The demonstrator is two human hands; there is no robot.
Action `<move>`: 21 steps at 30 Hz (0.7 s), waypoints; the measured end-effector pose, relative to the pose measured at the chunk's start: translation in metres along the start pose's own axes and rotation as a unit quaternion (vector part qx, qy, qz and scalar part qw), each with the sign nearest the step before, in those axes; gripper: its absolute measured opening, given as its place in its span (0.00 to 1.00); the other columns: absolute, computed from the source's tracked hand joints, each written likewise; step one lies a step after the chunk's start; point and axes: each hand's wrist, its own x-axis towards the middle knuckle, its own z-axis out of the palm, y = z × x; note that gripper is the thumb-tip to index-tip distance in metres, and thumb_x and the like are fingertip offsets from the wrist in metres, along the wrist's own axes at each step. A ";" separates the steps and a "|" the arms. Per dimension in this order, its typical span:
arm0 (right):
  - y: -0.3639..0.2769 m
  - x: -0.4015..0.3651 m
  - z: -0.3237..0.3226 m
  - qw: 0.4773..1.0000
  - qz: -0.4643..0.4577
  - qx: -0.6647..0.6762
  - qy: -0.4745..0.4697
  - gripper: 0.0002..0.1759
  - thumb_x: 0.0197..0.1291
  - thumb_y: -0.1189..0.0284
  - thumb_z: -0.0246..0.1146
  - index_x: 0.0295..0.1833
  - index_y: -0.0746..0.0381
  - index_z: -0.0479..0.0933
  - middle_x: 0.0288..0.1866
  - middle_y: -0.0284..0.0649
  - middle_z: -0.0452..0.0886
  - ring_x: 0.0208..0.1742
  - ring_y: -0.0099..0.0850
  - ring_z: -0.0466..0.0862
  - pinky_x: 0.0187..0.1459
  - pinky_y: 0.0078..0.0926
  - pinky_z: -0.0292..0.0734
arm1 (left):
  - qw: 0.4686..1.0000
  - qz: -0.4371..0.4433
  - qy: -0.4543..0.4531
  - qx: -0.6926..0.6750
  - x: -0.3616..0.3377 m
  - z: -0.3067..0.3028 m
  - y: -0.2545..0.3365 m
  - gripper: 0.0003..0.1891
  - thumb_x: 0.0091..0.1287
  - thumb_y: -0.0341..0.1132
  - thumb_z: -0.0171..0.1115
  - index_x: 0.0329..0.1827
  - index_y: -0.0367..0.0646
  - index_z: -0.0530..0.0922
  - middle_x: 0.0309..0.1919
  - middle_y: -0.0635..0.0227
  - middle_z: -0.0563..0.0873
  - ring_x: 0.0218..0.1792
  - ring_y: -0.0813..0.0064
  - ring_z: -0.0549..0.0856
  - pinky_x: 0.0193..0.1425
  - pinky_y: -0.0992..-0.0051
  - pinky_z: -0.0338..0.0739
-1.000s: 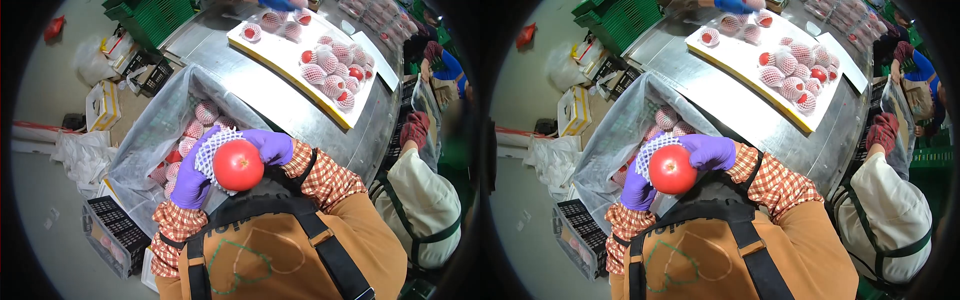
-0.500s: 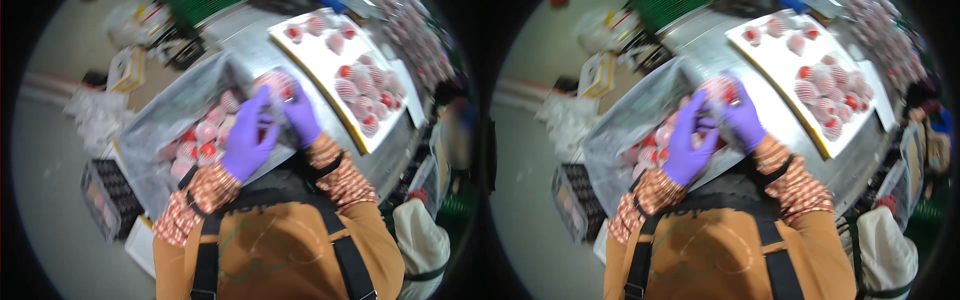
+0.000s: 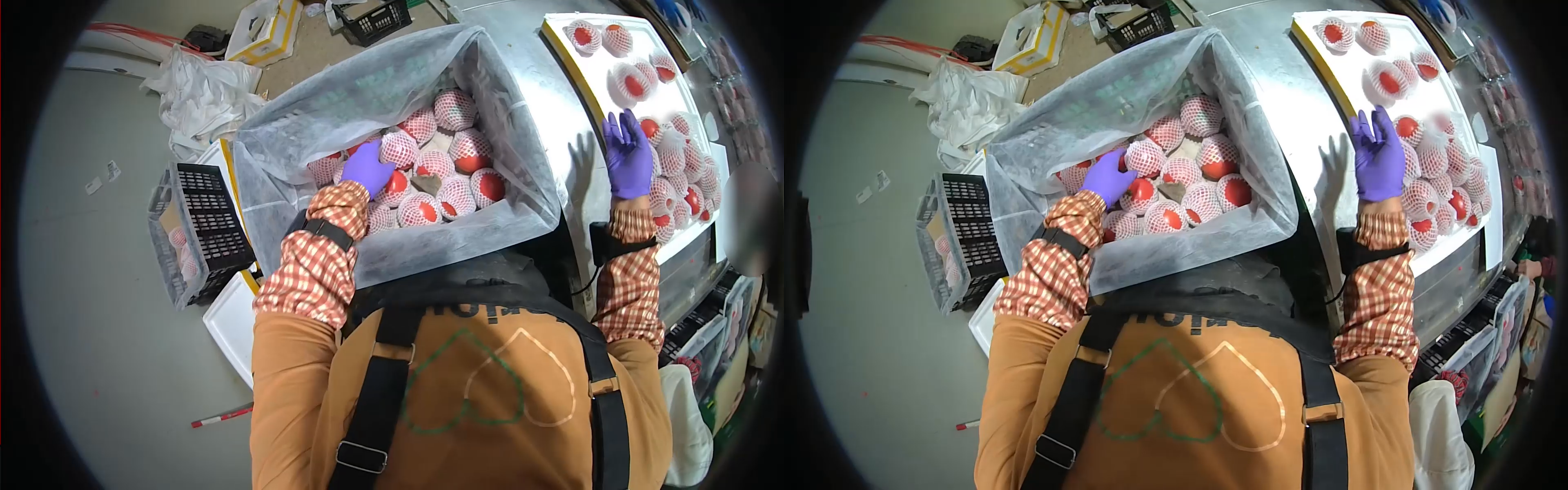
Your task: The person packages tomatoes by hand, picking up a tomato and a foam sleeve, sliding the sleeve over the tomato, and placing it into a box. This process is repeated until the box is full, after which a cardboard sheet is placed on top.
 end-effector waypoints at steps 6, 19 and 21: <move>0.027 -0.139 0.083 0.925 -0.015 -0.325 -0.195 0.21 0.67 0.77 0.51 0.64 0.70 0.70 0.65 0.45 0.74 0.61 0.31 0.78 0.63 0.27 0.71 | 0.982 0.080 -0.014 0.172 0.017 0.012 0.024 0.47 0.51 0.41 0.74 0.72 0.38 0.58 0.64 0.50 0.71 0.63 0.51 0.73 0.65 0.60 0.72; 0.074 -0.175 0.092 0.713 -0.290 -0.545 -0.333 0.18 0.58 0.81 0.59 0.55 0.60 0.80 0.52 0.43 0.83 0.52 0.38 0.85 0.53 0.28 0.79 | 0.992 0.069 -0.003 0.109 0.032 0.011 0.013 0.45 0.42 0.51 0.78 0.62 0.39 0.68 0.55 0.49 0.78 0.58 0.52 0.78 0.63 0.60 0.74; 0.076 -0.176 0.091 0.710 -0.280 -0.562 -0.320 0.18 0.59 0.78 0.61 0.56 0.59 0.79 0.54 0.43 0.82 0.51 0.38 0.85 0.52 0.28 0.80 | 0.996 0.083 0.001 -0.019 0.018 -0.010 0.020 0.43 0.44 0.51 0.79 0.60 0.37 0.71 0.54 0.49 0.80 0.56 0.58 0.81 0.61 0.62 0.75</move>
